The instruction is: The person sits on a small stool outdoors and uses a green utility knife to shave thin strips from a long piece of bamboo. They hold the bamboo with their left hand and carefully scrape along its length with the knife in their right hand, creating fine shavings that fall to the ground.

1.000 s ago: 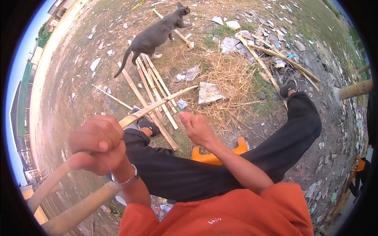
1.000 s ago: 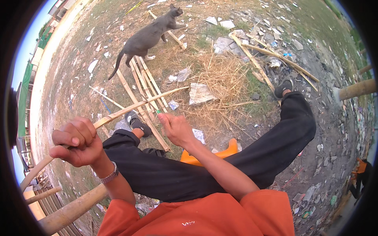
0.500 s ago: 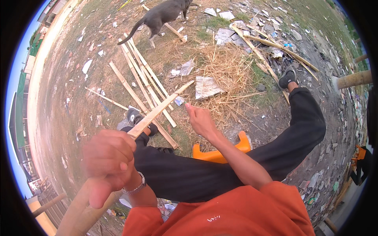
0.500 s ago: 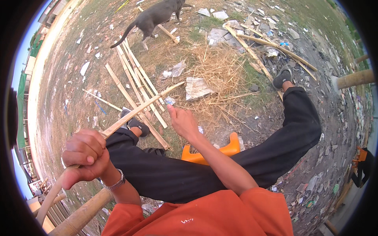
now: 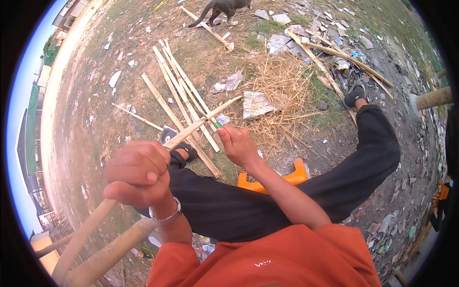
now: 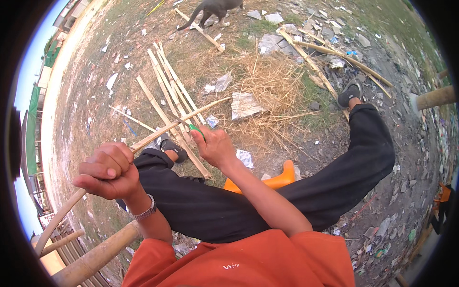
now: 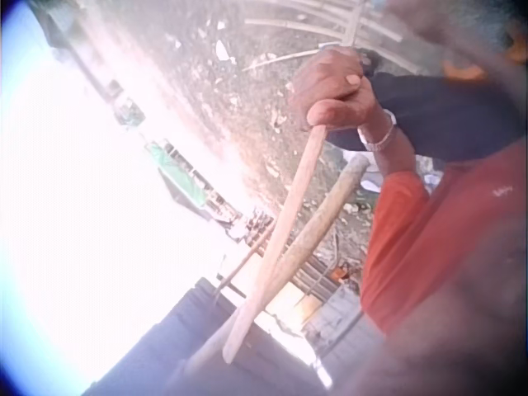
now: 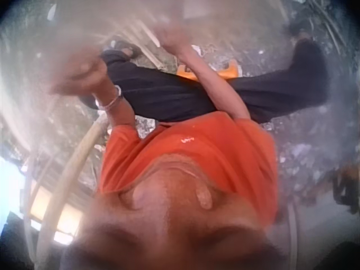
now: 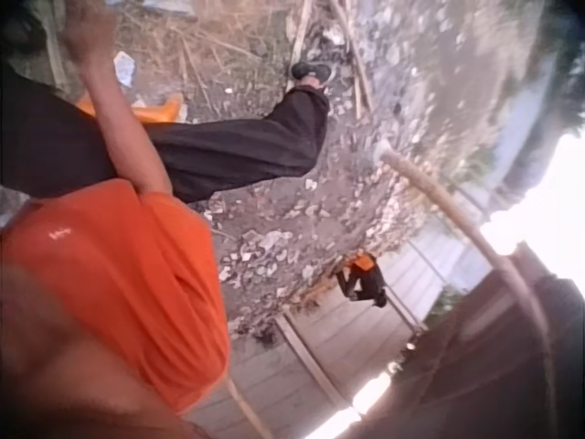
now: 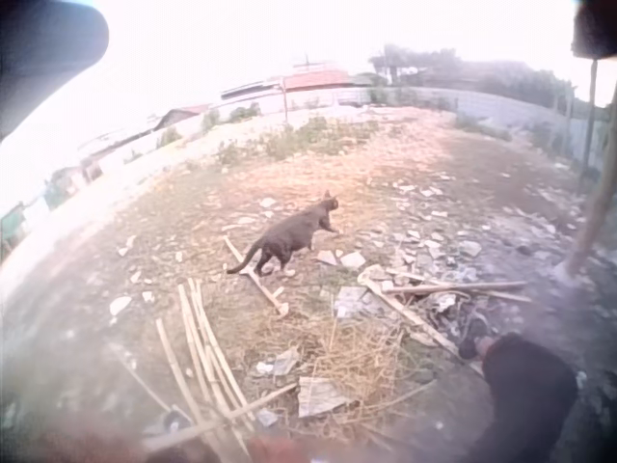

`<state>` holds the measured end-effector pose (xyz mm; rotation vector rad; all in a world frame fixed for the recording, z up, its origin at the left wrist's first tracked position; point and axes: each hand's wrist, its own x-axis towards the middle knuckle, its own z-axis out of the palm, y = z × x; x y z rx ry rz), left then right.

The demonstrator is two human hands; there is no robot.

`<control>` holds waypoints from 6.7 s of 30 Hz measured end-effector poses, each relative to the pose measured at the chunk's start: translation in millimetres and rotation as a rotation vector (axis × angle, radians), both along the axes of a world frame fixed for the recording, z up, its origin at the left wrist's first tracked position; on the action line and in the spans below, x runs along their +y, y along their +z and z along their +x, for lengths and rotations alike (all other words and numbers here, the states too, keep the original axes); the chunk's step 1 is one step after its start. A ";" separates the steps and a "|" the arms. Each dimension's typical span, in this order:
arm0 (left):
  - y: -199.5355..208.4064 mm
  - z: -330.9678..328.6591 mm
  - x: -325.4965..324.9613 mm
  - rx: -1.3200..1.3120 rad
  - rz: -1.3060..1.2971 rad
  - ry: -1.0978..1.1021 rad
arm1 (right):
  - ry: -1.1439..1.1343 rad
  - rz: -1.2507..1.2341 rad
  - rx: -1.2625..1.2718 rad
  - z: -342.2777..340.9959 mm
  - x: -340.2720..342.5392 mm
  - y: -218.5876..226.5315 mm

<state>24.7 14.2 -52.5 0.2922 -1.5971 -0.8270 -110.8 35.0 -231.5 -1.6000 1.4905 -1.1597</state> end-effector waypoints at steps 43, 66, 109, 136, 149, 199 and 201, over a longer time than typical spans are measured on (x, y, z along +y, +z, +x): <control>-6.6 11.4 -0.7 0.121 0.064 0.143 | -0.066 0.349 -0.076 9.8 -0.5 -2.6; -6.1 -6.2 5.8 0.225 0.101 0.408 | -0.186 0.406 -0.081 -8.7 -22.1 -56.1; 7.1 -21.7 10.8 0.351 0.241 0.834 | 0.085 0.059 -0.053 43.3 38.0 120.0; 11.3 -10.4 3.4 0.396 0.216 0.746 | -0.063 0.043 0.110 44.2 29.1 73.5; 3.5 -20.3 13.0 0.300 0.181 0.699 | -0.148 0.193 0.131 2.3 31.7 -3.0; -0.5 -3.7 -7.4 0.303 0.008 0.590 | -0.090 0.153 0.158 28.2 1.1 13.8; -3.1 -7.9 -7.1 0.311 0.014 0.612 | -0.112 0.210 0.233 22.3 -2.6 -3.1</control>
